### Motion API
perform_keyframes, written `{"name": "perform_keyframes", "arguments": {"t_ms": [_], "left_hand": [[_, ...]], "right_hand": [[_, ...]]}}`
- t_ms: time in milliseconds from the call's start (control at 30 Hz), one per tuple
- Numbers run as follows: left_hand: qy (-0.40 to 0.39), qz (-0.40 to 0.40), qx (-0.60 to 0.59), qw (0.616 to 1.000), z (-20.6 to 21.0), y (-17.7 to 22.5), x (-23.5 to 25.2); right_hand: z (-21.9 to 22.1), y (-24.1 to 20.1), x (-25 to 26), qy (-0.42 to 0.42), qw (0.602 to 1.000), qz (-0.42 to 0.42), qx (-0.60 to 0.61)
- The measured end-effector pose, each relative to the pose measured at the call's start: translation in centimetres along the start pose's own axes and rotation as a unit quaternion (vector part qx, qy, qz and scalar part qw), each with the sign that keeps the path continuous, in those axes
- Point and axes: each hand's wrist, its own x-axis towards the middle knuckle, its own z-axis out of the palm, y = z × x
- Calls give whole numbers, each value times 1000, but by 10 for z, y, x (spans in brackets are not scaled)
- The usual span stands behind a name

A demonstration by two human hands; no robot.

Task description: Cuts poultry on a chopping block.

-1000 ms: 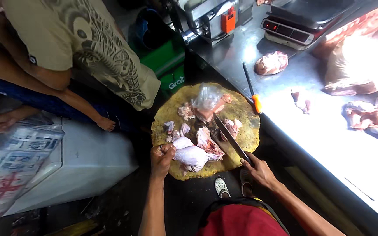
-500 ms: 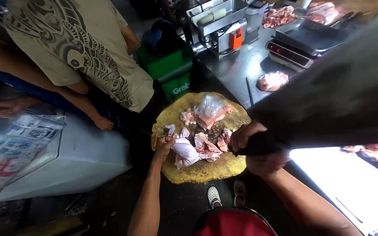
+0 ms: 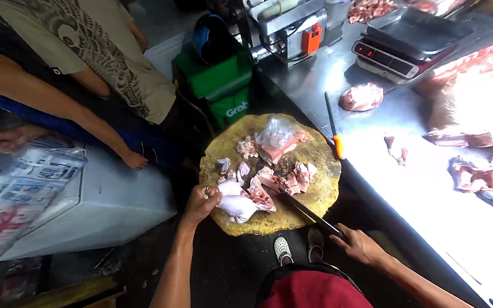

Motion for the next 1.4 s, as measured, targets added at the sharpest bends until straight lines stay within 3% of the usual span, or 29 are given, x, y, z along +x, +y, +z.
{"name": "perform_keyframes", "arguments": {"t_ms": [167, 300, 400, 467, 567, 633, 667, 700, 733, 767, 800, 833, 867, 967, 1067, 1167, 1233, 1267, 1300, 1367, 1400], "left_hand": [[-49, 46, -2, 998, -15, 39, -34], [-58, 19, -27, 998, -8, 40, -61], [-42, -12, -51, 998, 7, 34, -82], [-39, -16, -56, 998, 14, 33, -94], [-19, -6, -68, 997, 18, 31, -103], [-14, -2, -68, 998, 17, 32, -104], [-13, -3, -68, 998, 17, 32, -104], [-11, -4, -68, 998, 17, 32, -103], [-12, -6, -69, 998, 17, 33, -102], [-10, -7, -69, 998, 17, 33, -101], [-6, -10, -69, 998, 18, 33, -101], [-2, -13, -67, 998, 19, 33, -102], [2, -16, -65, 998, 21, 33, -102], [13, -23, -72, 997, 26, 34, -105], [22, -27, -78, 996, 32, 35, -103], [19, -30, -76, 996, 36, 35, -102], [16, -28, -79, 996, 38, 35, -101], [15, -26, -81, 996, 38, 35, -101], [15, -25, -81, 996, 38, 34, -100], [17, -24, -76, 997, 40, 34, -101], [19, -26, -70, 997, 41, 34, -102]], "right_hand": [[7, -10, -1, 49, 994, -20, 92], [7, -60, 20, 92, 981, -62, 161], [-10, -104, 17, 151, 953, -153, 214], [-29, -131, 7, 211, 908, -268, 245], [-56, -170, 3, 291, 796, -459, 265], [-57, -184, 18, 320, 733, -538, 266], [-49, -182, 32, 323, 721, -555, 259], [-36, -172, 46, 318, 735, -550, 236], [-21, -154, 58, 303, 782, -511, 190], [-7, -135, 67, 264, 854, -430, 124], [2, -122, 74, 175, 934, -308, 52], [7, -115, 83, 76, 979, -191, 7], [9, -113, 91, 25, 992, -126, -9], [-1, -120, 80, 33, 993, -107, 26], [-21, -142, 53, 136, 963, -214, 93], [-26, -166, 35, 261, 862, -396, 181], [-13, -168, 42, 290, 807, -472, 204], [-1, -159, 48, 285, 817, -464, 189], [13, -147, 54, 261, 858, -415, 154], [28, -130, 65, 97, 971, -214, 38], [28, -129, 73, 20, 991, -132, 2]]}}
